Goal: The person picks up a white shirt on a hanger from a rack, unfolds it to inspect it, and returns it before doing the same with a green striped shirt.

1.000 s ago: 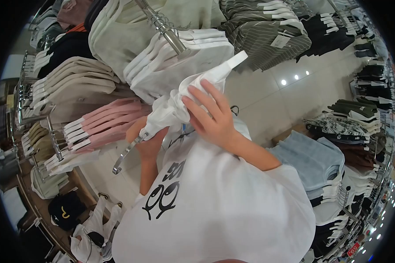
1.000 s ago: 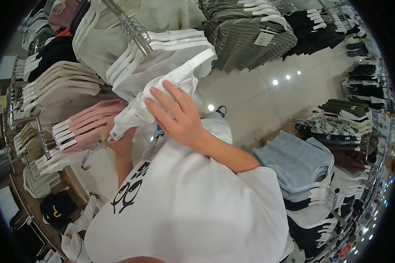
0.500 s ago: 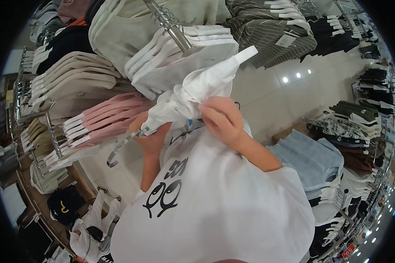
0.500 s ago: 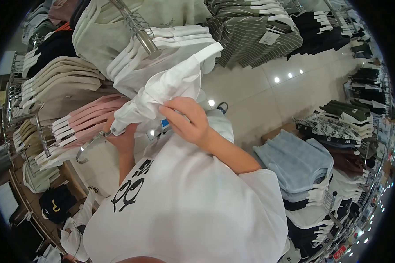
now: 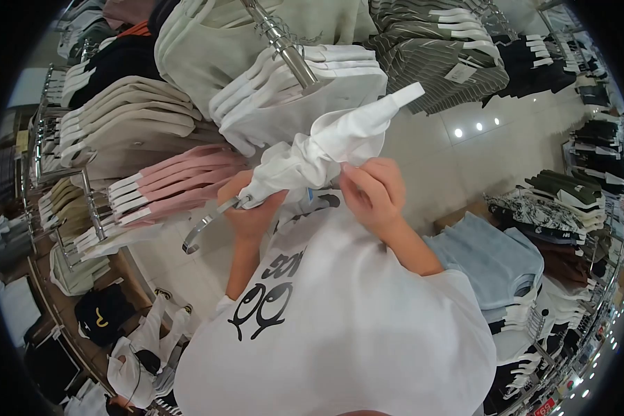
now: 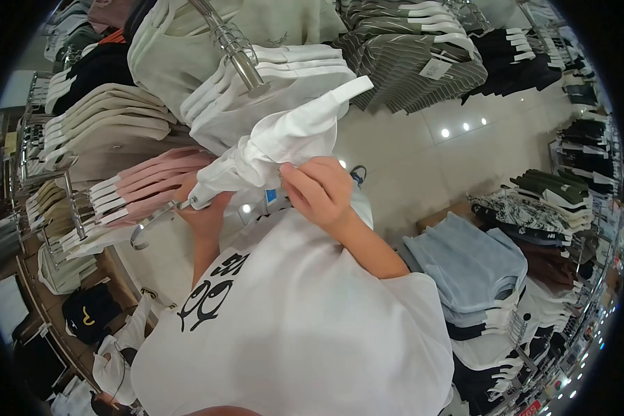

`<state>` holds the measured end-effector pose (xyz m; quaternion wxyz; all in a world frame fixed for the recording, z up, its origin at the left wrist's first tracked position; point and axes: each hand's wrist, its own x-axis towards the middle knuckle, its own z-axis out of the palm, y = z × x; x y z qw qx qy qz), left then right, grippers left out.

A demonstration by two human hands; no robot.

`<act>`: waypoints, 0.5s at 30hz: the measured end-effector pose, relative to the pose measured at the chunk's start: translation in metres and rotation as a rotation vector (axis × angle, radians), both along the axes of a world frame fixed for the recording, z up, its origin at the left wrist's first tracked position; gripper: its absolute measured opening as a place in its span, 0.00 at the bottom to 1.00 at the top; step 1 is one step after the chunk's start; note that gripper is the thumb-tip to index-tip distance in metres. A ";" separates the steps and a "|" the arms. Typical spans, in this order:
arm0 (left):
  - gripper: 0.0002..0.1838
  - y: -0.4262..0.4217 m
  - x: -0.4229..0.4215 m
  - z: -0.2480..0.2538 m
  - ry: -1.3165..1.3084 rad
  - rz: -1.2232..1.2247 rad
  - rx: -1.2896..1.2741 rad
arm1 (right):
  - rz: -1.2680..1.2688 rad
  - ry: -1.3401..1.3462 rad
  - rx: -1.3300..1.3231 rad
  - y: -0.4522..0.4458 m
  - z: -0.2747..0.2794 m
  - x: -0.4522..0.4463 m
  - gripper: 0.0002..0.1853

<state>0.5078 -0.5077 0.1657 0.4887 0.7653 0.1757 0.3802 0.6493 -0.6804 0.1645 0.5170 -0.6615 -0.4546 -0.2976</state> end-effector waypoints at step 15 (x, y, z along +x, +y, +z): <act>0.20 -0.013 0.009 0.029 0.009 -0.051 0.064 | -0.223 -0.244 -0.050 -0.020 0.023 0.012 0.27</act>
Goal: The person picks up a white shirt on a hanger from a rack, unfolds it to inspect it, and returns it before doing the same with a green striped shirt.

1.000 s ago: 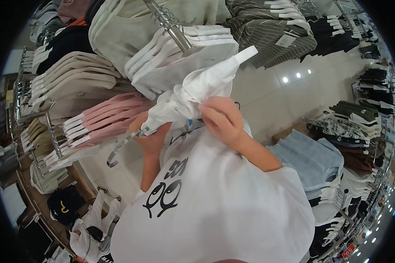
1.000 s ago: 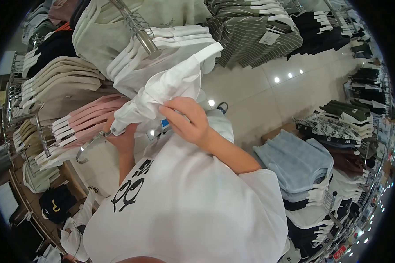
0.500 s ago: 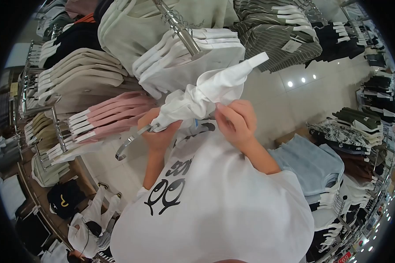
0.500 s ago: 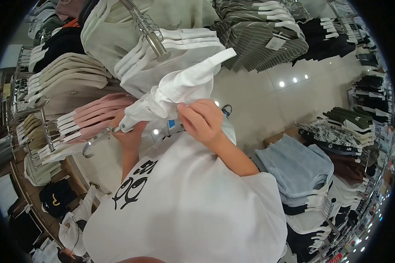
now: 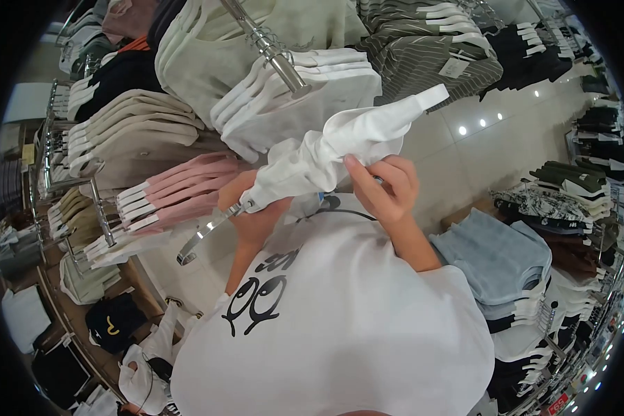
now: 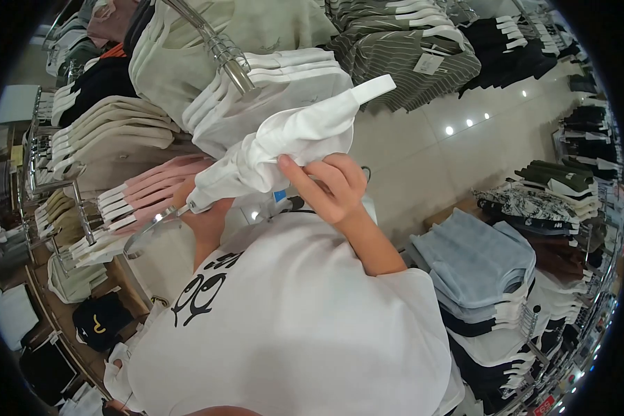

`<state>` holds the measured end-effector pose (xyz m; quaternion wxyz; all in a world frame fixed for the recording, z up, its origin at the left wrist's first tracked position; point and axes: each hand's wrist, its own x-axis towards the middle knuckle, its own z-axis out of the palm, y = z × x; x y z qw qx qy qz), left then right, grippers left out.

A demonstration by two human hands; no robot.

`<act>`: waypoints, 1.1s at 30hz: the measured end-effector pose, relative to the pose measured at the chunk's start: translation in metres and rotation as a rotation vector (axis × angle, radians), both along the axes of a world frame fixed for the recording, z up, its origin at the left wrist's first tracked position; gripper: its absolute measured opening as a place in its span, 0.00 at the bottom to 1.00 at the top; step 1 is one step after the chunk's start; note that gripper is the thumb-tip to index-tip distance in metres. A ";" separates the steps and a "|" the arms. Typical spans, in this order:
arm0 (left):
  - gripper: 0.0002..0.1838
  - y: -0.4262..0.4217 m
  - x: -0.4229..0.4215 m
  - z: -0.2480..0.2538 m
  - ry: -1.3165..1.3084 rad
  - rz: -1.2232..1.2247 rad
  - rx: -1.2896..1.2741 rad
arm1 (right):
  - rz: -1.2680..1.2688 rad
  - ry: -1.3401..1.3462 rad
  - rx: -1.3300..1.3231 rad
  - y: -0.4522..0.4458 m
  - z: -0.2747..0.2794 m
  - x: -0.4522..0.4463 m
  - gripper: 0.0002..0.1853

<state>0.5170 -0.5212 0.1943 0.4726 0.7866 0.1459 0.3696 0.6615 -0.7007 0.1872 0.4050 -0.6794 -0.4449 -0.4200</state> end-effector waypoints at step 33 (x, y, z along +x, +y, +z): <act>0.23 0.004 0.038 0.031 0.225 -0.334 -0.010 | 0.328 1.150 -0.323 0.003 0.006 0.019 0.30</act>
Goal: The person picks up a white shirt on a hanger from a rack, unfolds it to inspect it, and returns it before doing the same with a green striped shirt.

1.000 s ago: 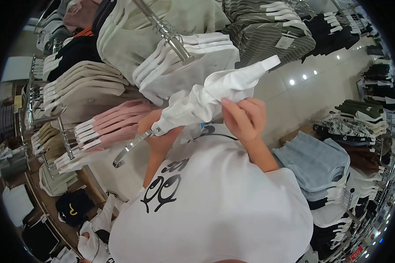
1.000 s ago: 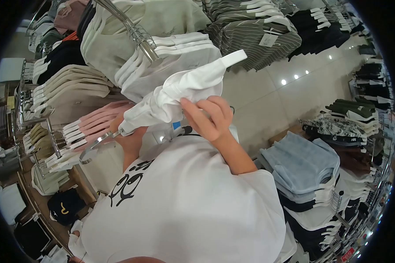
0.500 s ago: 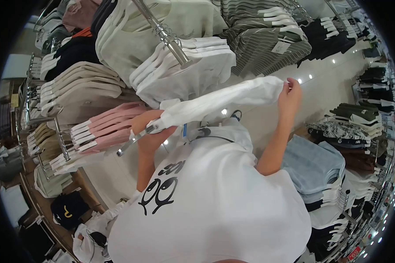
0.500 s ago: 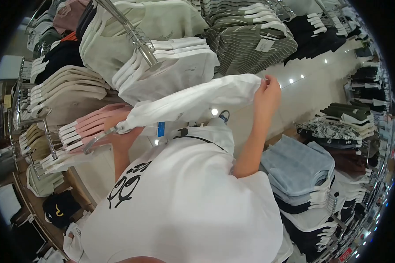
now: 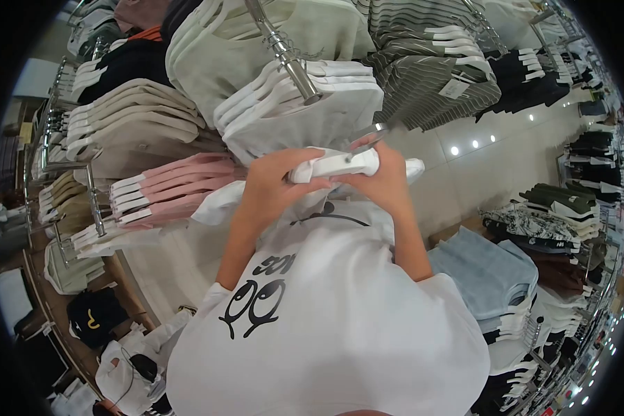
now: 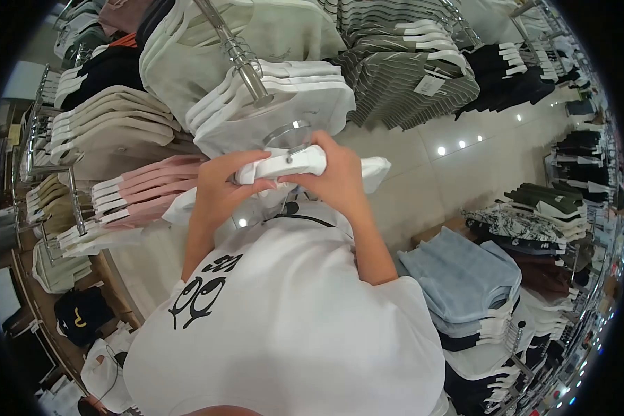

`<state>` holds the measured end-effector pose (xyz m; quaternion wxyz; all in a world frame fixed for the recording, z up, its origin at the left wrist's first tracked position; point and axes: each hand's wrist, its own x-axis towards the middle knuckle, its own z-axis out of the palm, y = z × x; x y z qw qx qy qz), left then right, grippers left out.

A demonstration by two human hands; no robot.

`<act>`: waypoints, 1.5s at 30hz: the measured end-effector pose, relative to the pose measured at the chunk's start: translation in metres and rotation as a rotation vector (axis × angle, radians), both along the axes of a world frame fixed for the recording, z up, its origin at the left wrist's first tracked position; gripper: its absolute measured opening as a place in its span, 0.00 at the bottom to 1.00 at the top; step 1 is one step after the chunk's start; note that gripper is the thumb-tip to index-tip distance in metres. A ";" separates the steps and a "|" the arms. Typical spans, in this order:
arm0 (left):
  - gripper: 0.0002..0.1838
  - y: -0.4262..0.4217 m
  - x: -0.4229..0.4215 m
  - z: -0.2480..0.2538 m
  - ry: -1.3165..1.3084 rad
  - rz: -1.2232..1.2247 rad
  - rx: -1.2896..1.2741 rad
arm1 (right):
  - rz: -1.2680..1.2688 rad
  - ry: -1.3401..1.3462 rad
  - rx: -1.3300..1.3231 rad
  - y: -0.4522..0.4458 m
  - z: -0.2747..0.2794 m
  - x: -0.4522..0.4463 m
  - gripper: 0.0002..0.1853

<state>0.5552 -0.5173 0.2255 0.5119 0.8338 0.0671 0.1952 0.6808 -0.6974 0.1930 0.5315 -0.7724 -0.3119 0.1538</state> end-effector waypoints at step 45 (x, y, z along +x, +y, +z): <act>0.16 0.096 -0.050 -0.331 0.374 0.587 -0.574 | -0.890 0.204 0.787 -0.094 0.112 0.048 0.35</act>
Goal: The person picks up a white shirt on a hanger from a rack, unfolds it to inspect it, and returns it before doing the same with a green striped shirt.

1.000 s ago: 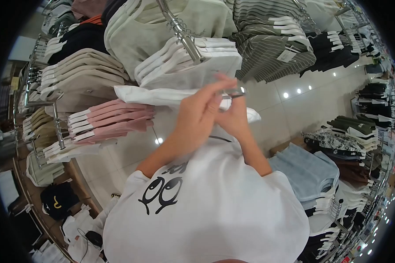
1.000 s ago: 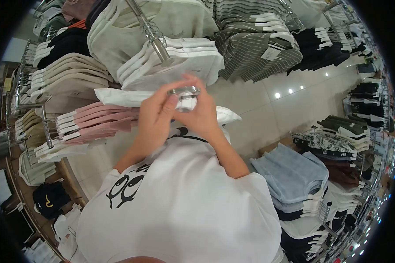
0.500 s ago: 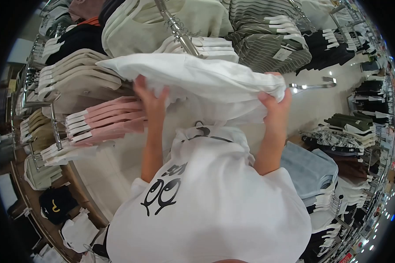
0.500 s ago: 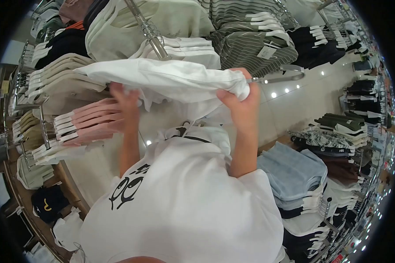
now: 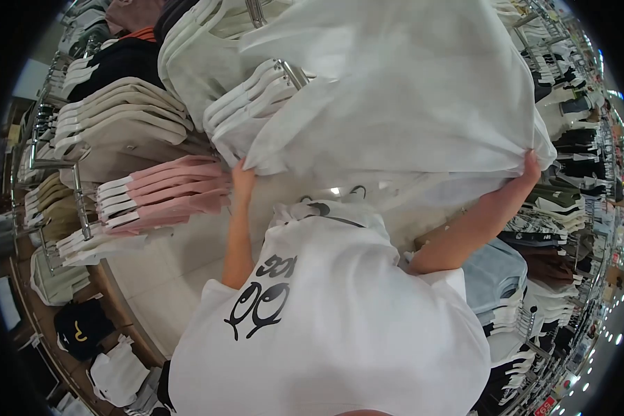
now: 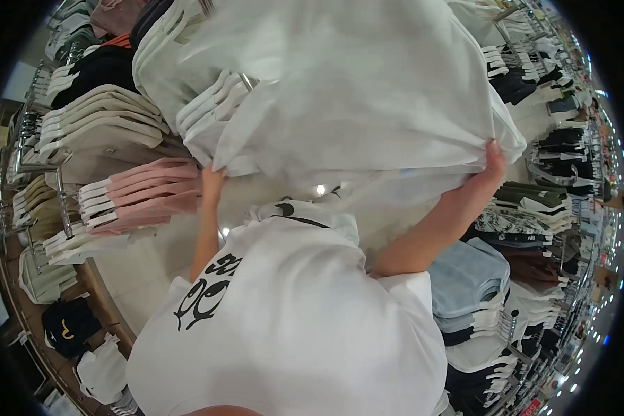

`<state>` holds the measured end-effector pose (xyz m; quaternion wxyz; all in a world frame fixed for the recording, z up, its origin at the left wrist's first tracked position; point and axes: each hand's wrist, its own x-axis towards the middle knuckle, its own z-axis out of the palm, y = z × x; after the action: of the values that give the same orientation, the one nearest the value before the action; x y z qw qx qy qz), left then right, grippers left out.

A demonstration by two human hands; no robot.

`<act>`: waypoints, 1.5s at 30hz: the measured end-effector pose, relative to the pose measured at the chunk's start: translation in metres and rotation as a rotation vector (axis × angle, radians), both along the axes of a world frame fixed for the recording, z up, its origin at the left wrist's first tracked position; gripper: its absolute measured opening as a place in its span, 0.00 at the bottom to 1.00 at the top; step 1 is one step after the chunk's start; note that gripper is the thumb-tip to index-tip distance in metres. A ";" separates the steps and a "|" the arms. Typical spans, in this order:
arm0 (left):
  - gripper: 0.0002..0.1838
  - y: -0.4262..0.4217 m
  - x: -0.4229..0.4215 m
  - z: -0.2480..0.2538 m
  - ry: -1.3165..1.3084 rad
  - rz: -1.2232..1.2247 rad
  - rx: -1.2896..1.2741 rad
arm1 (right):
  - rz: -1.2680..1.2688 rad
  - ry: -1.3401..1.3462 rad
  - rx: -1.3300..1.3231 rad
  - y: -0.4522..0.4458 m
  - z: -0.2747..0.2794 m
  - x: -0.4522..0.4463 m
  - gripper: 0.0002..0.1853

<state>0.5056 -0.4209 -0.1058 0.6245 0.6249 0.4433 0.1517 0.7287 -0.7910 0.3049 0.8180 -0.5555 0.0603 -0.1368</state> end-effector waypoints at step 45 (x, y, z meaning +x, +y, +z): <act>0.20 -0.076 0.012 0.200 -0.124 -0.108 -0.045 | 0.023 0.125 0.107 -0.080 -0.100 0.002 0.34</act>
<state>0.5172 -0.4974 0.0939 0.6719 0.6233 0.3725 0.1462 0.7310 -0.8713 0.2047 0.8427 -0.5190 0.1120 -0.0888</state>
